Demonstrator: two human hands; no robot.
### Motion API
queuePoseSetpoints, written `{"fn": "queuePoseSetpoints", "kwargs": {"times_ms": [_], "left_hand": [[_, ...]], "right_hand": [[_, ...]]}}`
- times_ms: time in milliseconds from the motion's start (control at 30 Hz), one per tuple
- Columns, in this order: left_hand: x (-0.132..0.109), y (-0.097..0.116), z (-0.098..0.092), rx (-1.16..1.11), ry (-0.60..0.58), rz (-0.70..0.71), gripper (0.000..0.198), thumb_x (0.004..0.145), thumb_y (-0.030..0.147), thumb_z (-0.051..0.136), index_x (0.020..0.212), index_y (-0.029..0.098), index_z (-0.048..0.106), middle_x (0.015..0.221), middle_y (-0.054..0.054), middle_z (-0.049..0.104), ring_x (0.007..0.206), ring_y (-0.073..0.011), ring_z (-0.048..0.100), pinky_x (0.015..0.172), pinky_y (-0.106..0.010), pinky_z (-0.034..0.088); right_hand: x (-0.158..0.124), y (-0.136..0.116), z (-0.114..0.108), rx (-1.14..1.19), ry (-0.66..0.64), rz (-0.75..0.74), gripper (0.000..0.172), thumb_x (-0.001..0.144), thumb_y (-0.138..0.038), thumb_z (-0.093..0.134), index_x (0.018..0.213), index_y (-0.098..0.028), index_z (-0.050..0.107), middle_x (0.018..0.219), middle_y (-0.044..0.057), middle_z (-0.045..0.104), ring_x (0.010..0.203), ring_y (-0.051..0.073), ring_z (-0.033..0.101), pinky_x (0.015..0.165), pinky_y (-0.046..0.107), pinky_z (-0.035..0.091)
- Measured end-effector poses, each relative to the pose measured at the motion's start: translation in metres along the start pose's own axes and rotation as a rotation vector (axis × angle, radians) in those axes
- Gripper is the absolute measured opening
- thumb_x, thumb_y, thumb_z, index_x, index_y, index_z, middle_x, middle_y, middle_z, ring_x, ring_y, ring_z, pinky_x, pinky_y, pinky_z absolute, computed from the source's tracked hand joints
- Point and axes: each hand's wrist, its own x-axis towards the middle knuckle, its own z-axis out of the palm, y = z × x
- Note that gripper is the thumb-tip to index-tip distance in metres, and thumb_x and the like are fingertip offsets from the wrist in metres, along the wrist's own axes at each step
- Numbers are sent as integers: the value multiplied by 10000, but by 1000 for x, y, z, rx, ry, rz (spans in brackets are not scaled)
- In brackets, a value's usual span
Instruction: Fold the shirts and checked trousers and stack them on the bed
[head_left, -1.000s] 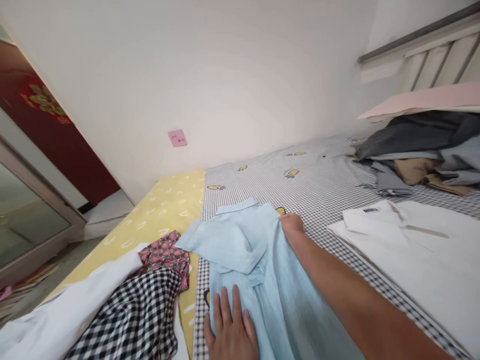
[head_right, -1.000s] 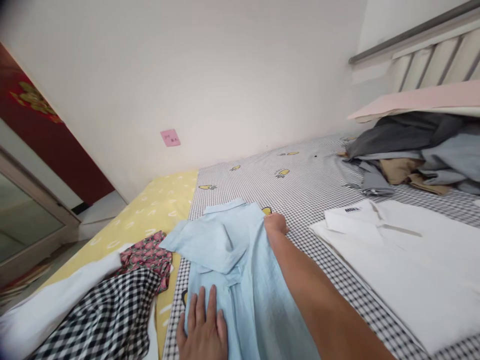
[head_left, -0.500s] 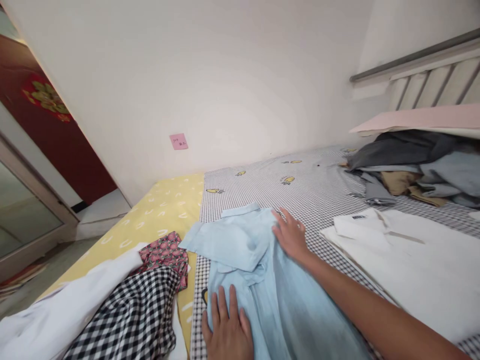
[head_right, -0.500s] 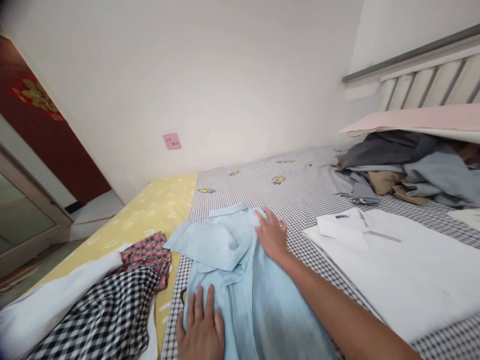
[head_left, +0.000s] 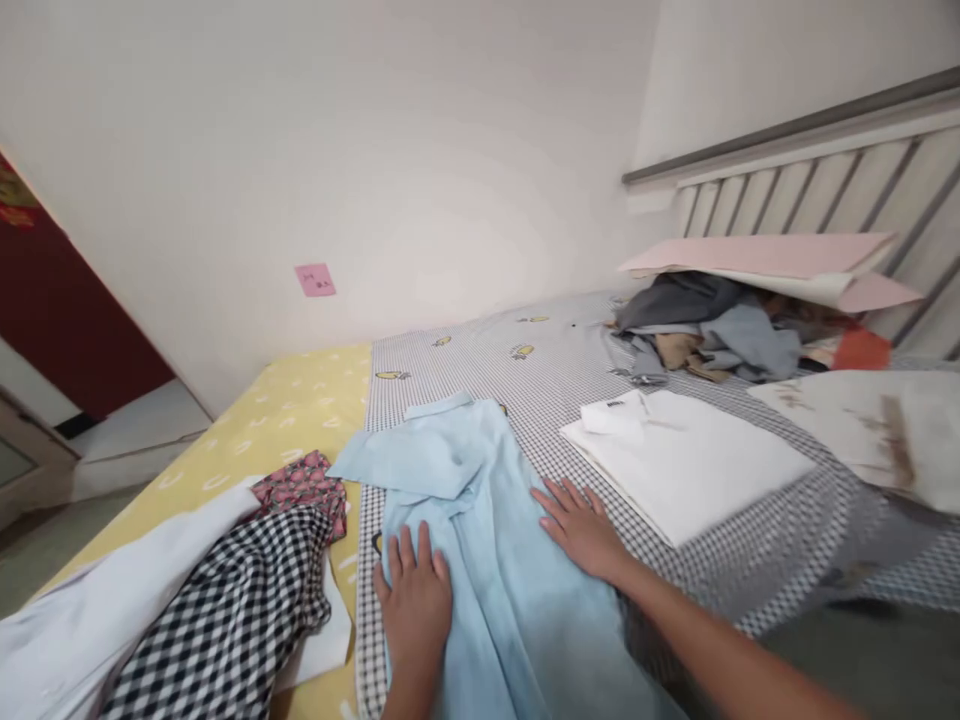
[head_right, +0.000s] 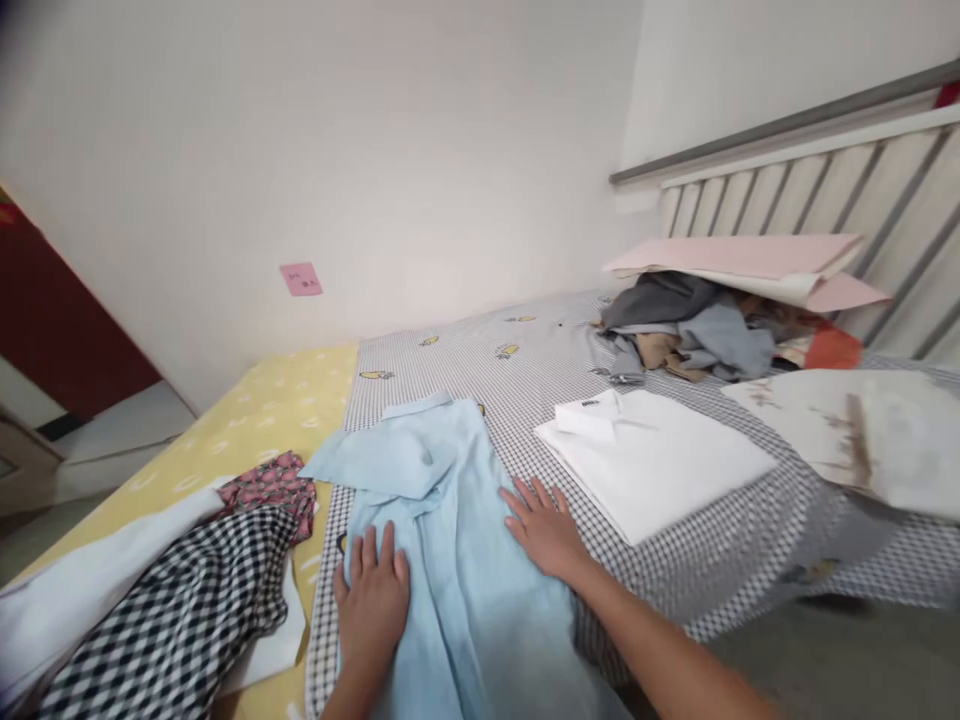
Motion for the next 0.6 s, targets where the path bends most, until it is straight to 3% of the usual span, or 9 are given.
{"fn": "queuePoseSetpoints", "kwargs": {"times_ms": [200,300,400,500,567,600], "left_hand": [[-7,2,-25,-103,-171,-11,566,1008,358,358,1547,212,446,1636,-138,415,1535,-351,338,1240,-610,235],[-25,0,-33,-306,-161,-20,526,995,353,362,1466,214,552,1623,-143,446,1520,-341,367,1234,-647,220],[-52,-2,-44,-638,-64,-71,467,963,345,347,1203,191,716,1472,-165,604,1392,-304,530,1212,-601,320],[-89,2,-54,-992,18,-158,440,930,450,402,1083,194,726,1237,-147,721,1189,-265,663,1101,-471,493],[-116,10,-57,-1145,-66,-242,460,910,524,455,1125,194,692,1159,-130,748,1052,-254,713,1009,-443,552],[-128,16,-56,-1186,-135,-282,484,901,549,472,1157,190,672,1166,-133,749,1011,-250,723,979,-439,563]], "right_hand": [[-62,20,-9,313,-93,-36,576,984,-503,451,1536,-343,494,1701,26,295,1596,301,130,1262,603,39],[-102,29,-10,698,-53,-25,599,945,-561,499,1465,-275,583,1651,89,401,1566,296,243,1272,554,89],[-149,40,-7,1146,-85,60,709,900,-624,578,1519,-287,498,1634,115,422,1487,283,407,1218,507,295],[-193,50,-2,1344,-218,158,991,744,-613,790,1589,-312,369,1650,140,386,1459,305,447,1169,499,363],[-214,53,1,1378,-311,191,1084,668,-590,863,1588,-290,374,1634,145,410,1467,305,435,1178,475,350],[-221,53,2,1395,-352,208,1048,679,-607,851,1570,-278,409,1613,138,445,1460,300,444,1180,459,352]]}}
